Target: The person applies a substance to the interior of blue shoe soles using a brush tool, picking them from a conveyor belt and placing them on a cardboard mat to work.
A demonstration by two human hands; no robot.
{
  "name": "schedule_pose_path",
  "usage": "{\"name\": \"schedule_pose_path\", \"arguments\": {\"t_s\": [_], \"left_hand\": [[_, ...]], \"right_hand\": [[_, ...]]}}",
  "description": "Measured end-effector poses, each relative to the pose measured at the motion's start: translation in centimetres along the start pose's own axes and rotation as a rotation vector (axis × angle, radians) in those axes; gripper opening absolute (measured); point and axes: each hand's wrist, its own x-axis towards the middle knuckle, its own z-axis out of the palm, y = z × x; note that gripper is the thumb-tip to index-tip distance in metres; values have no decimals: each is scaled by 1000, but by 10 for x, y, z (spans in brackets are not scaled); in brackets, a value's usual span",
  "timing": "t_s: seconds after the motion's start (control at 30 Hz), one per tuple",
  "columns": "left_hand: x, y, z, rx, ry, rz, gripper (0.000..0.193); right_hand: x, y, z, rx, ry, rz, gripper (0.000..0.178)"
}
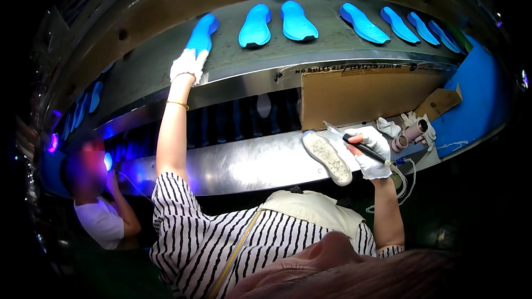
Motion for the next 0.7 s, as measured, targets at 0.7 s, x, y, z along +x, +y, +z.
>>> {"name": "schedule_pose_path", "arguments": {"t_s": [0.7], "left_hand": [[-87, 111, -78, -1852, 754, 395, 33]], "right_hand": [[-16, 45, -35, 155, 220, 216, 17]]}}
